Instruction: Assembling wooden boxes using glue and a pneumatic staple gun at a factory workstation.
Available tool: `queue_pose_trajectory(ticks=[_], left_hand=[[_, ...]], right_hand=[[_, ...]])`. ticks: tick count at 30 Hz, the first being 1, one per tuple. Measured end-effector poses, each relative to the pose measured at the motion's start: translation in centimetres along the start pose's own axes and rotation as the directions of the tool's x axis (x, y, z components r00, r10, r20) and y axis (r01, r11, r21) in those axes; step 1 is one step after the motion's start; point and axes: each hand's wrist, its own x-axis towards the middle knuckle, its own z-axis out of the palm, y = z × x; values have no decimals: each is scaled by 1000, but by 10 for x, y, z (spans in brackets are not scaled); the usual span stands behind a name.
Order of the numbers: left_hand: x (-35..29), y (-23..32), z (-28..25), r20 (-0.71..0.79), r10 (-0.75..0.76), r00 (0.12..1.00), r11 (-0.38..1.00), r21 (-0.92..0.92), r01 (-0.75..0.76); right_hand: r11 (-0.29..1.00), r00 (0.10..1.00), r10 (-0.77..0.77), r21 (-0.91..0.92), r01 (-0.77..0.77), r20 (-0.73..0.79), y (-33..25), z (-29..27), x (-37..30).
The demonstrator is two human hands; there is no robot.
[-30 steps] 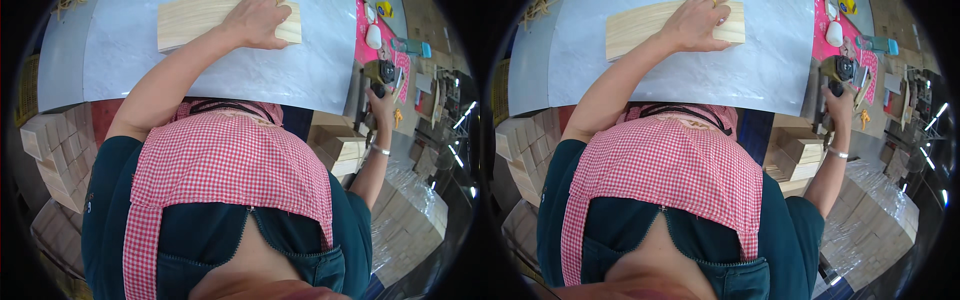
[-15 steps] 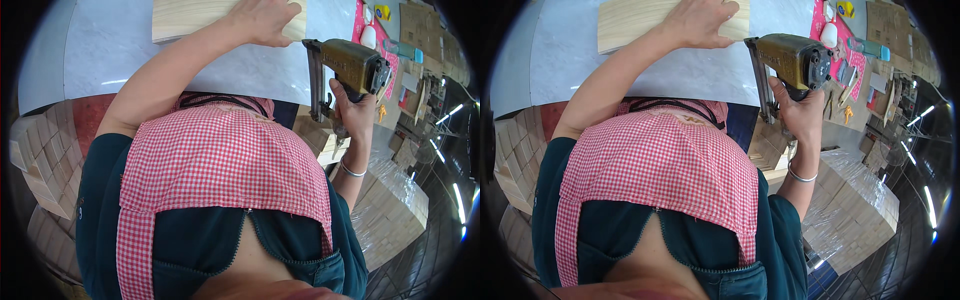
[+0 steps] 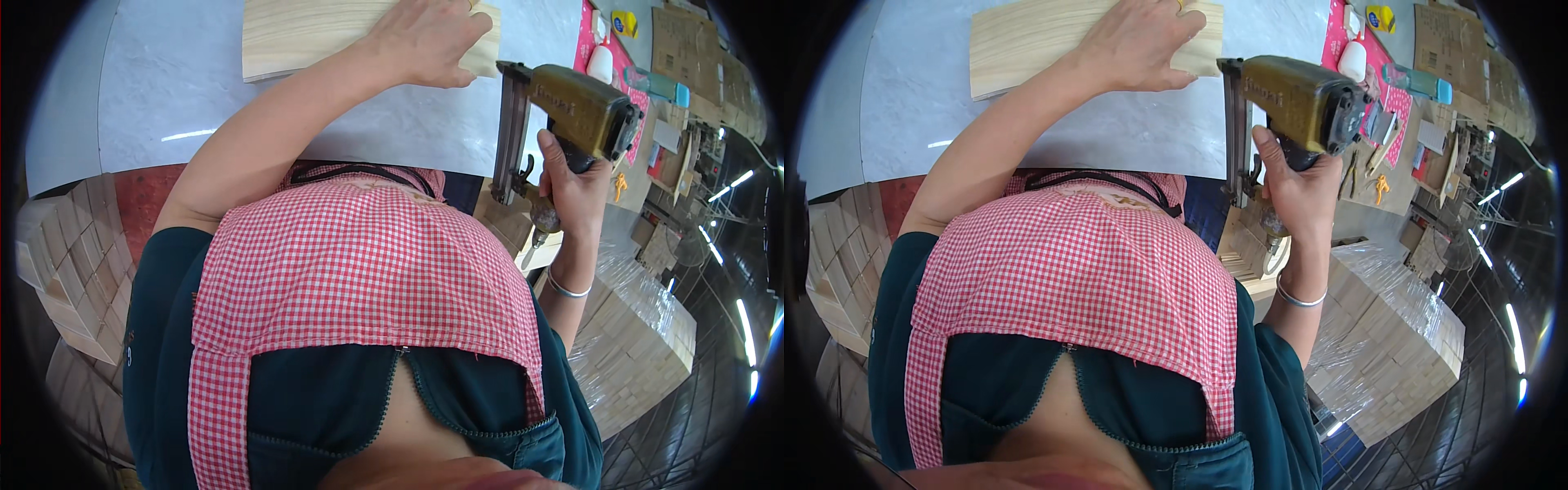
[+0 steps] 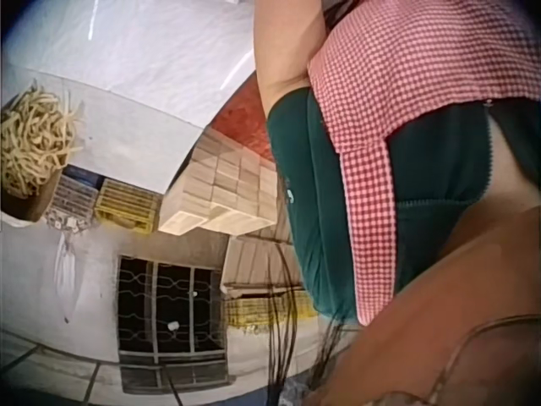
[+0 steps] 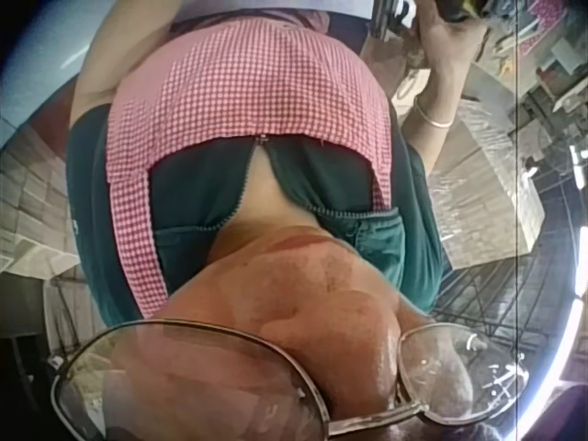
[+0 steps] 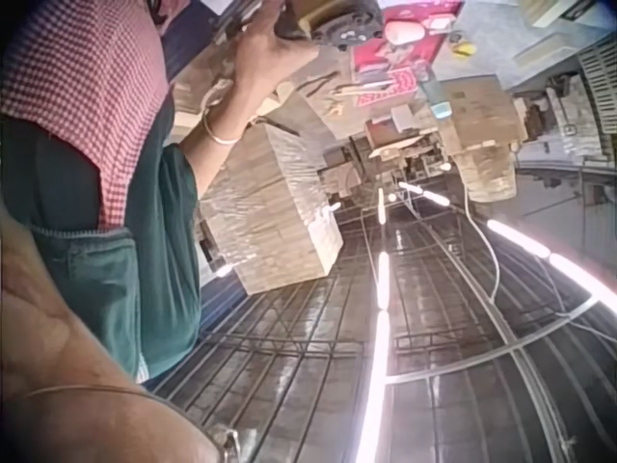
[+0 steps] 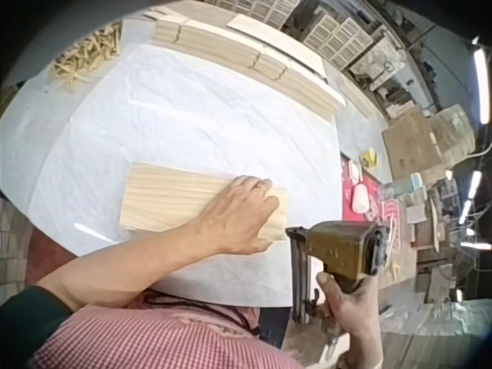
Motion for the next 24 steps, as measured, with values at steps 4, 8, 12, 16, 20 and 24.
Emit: queue_pose_trajectory(ticks=[4,8,12,16,20,24], left_hand=[[-3,1,-5,-129,91,987,991,105,-78],[-2,3,-12,-79,76,994,995,64,-71],[-1,3,-13,-45,62,997,995,82,-58],[-1,2,-12,-75,83,994,992,97,-75],[-1,1,-12,-79,89,993,992,101,-80],[1,2,-16,-32,72,997,993,96,-68]], right_hand=[[1000,1000,-23,-5,23,-11,-5,2,12],[999,999,-37,-16,37,-10,-8,3,21],[999,999,-24,-45,26,37,-9,1,27],[999,999,-34,-22,35,37,-12,2,28],[999,998,-37,-18,38,43,-16,0,30],[999,998,-39,-36,40,38,-22,-3,37]])
